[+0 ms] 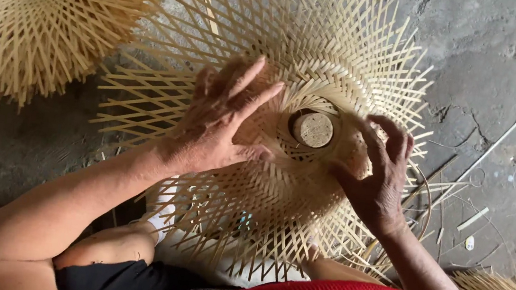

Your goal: The person is weaving and assembling a traditional bamboo conical hat.

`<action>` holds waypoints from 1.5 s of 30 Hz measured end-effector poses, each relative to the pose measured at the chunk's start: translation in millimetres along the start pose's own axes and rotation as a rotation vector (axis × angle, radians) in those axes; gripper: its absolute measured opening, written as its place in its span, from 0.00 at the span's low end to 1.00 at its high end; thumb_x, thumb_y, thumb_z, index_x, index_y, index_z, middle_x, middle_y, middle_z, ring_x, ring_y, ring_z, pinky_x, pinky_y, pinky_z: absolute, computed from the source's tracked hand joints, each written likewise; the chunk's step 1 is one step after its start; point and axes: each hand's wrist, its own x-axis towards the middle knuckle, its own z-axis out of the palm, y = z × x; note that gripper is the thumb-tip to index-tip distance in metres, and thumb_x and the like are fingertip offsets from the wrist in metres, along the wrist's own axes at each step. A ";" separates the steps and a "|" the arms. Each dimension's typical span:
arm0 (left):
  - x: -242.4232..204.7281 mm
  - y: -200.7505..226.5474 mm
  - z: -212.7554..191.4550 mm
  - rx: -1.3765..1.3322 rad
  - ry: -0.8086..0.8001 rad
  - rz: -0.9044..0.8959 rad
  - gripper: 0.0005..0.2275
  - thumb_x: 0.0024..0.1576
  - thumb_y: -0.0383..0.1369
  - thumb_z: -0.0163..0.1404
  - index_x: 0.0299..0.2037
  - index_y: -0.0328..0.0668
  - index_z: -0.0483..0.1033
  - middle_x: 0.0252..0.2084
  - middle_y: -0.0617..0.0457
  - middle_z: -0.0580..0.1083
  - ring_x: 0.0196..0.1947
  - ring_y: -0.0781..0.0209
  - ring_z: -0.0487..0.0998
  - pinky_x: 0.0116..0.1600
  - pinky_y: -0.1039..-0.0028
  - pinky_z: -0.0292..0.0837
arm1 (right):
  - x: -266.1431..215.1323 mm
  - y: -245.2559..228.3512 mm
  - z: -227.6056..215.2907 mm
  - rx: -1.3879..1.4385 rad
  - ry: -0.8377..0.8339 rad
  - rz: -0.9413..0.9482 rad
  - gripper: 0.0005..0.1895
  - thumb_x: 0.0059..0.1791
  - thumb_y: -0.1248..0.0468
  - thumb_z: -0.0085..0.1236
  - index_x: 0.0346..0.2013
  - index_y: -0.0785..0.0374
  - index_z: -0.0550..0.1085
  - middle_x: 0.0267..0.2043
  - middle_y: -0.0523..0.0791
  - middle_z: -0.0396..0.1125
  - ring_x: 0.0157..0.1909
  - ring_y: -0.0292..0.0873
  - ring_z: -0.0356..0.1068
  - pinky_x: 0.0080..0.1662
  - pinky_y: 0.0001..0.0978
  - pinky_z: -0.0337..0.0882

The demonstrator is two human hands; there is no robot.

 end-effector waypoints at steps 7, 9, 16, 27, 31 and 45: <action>-0.4 5.4 2.6 -0.033 -0.039 -0.009 0.45 0.53 0.64 0.53 0.76 0.51 0.50 0.79 0.40 0.41 0.77 0.34 0.46 0.69 0.27 0.42 | -0.7 -0.3 0.5 0.016 -0.041 -0.025 0.44 0.43 0.47 0.71 0.69 0.61 0.67 0.72 0.49 0.56 0.73 0.54 0.52 0.73 0.51 0.53; -0.4 5.5 1.4 -0.014 -0.048 -0.016 0.45 0.52 0.63 0.55 0.76 0.52 0.51 0.79 0.43 0.43 0.76 0.36 0.49 0.69 0.27 0.43 | -1.2 1.3 1.2 0.050 -0.046 -0.039 0.45 0.41 0.49 0.71 0.69 0.62 0.67 0.72 0.49 0.57 0.74 0.55 0.53 0.73 0.51 0.53; 3.9 12.3 -6.8 0.025 -0.037 -0.028 0.45 0.51 0.62 0.57 0.74 0.52 0.54 0.78 0.42 0.44 0.74 0.35 0.50 0.68 0.27 0.43 | -0.1 5.1 5.9 0.054 -0.041 0.005 0.46 0.39 0.50 0.75 0.67 0.62 0.66 0.71 0.50 0.57 0.73 0.56 0.53 0.72 0.52 0.54; 19.8 28.0 12.3 -0.177 0.207 0.184 0.32 0.57 0.47 0.65 0.67 0.48 0.64 0.64 0.49 0.65 0.61 0.50 0.64 0.66 0.49 0.57 | 0.4 7.3 3.2 0.079 0.013 -0.056 0.42 0.35 0.53 0.79 0.60 0.55 0.68 0.68 0.49 0.59 0.69 0.53 0.58 0.69 0.51 0.58; 30.7 44.4 21.0 -0.081 0.268 0.311 0.24 0.58 0.37 0.65 0.62 0.53 0.68 0.59 0.51 0.66 0.59 0.53 0.65 0.63 0.54 0.59 | -3.6 11.7 8.7 0.121 0.036 -0.054 0.44 0.36 0.53 0.81 0.62 0.55 0.67 0.68 0.48 0.59 0.70 0.52 0.58 0.70 0.51 0.60; 53.2 65.6 39.7 -0.068 0.169 0.194 0.28 0.50 0.37 0.70 0.57 0.44 0.68 0.58 0.52 0.66 0.59 0.52 0.64 0.63 0.51 0.54 | -3.0 32.7 18.0 0.200 0.045 -0.097 0.58 0.34 0.33 0.72 0.70 0.57 0.61 0.76 0.52 0.52 0.77 0.58 0.52 0.75 0.56 0.55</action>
